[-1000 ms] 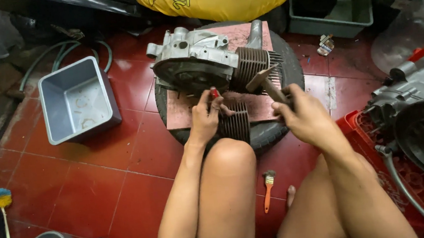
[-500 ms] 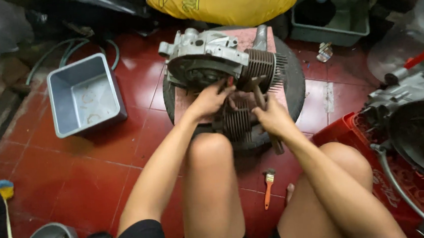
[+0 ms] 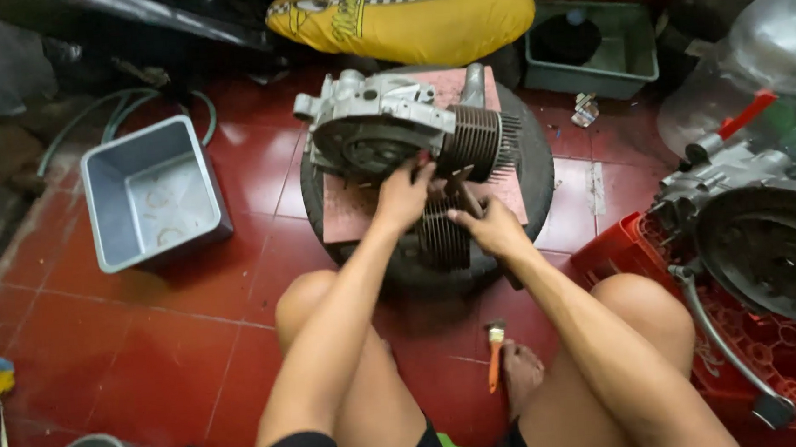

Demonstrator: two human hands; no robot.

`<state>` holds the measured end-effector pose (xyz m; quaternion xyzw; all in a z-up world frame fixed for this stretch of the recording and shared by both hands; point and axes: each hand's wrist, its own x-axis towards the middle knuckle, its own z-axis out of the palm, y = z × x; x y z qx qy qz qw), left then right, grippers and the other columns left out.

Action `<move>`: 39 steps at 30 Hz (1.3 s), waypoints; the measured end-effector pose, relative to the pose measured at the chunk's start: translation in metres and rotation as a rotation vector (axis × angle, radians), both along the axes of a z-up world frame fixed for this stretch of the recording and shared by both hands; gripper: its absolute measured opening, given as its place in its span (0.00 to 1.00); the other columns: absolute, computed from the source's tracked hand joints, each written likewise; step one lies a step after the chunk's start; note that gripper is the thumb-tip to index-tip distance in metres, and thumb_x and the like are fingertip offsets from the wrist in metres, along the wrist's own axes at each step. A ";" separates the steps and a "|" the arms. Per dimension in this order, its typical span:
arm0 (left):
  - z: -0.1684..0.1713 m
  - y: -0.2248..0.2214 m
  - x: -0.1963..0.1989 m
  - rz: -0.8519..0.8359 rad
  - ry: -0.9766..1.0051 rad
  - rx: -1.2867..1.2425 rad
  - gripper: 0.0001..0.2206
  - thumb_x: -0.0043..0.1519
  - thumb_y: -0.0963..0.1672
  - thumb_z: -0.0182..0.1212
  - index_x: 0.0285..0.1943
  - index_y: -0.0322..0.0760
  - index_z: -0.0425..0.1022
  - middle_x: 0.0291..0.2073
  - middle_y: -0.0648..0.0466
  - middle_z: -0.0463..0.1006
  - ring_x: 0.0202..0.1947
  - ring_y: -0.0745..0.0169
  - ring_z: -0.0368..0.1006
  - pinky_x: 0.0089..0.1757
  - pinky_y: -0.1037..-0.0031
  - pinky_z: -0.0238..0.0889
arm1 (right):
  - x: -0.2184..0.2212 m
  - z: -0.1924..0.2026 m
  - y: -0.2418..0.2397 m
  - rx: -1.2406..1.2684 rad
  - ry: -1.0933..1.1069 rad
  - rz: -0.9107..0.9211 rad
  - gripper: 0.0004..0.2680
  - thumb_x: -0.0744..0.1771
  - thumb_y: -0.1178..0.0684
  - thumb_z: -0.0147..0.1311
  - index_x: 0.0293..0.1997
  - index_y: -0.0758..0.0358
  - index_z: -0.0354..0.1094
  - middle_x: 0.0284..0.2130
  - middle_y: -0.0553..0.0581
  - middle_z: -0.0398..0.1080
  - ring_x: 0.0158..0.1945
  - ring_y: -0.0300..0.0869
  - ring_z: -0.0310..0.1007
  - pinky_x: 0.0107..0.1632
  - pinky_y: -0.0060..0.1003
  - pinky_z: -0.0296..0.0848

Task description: Cleaning debris from the cooling fins of a motorcycle cylinder block using a hammer and a small metal tool.

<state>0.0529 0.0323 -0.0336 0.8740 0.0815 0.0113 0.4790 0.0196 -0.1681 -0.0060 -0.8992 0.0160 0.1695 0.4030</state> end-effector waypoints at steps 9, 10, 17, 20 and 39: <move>0.066 -0.031 -0.057 0.146 0.263 -0.236 0.32 0.66 0.57 0.49 0.66 0.25 0.69 0.62 0.31 0.71 0.68 0.39 0.62 0.65 0.51 0.54 | 0.022 -0.023 -0.023 -0.085 0.091 0.078 0.24 0.63 0.39 0.63 0.59 0.66 0.65 0.45 0.73 0.75 0.55 0.63 0.75 0.54 0.57 0.73; 0.071 -0.034 -0.060 0.146 0.286 -0.243 0.32 0.66 0.57 0.49 0.66 0.25 0.69 0.62 0.31 0.71 0.68 0.39 0.62 0.65 0.51 0.54 | 0.015 -0.010 -0.022 -0.093 0.113 0.076 0.24 0.63 0.39 0.63 0.59 0.66 0.65 0.45 0.73 0.75 0.55 0.63 0.75 0.54 0.57 0.73; 0.080 -0.030 -0.062 0.102 0.336 -0.415 0.23 0.67 0.53 0.52 0.54 0.28 0.78 0.55 0.35 0.76 0.65 0.35 0.66 0.61 0.50 0.59 | 0.011 0.032 -0.021 -0.105 0.236 0.114 0.20 0.64 0.42 0.63 0.56 0.62 0.66 0.40 0.74 0.76 0.51 0.64 0.76 0.49 0.58 0.72; 0.071 -0.022 -0.056 0.033 0.336 -0.422 0.21 0.68 0.51 0.52 0.49 0.26 0.78 0.51 0.33 0.77 0.62 0.32 0.67 0.60 0.49 0.60 | 0.019 0.040 -0.019 -0.123 0.322 0.124 0.18 0.63 0.44 0.65 0.53 0.60 0.66 0.33 0.72 0.77 0.42 0.62 0.80 0.42 0.56 0.73; 0.070 -0.033 -0.083 0.018 0.170 -0.368 0.18 0.69 0.49 0.53 0.53 0.27 0.77 0.54 0.31 0.76 0.63 0.33 0.66 0.62 0.49 0.59 | -0.017 0.001 -0.019 -0.152 0.024 0.021 0.17 0.68 0.47 0.58 0.58 0.65 0.59 0.44 0.80 0.73 0.52 0.71 0.73 0.51 0.66 0.73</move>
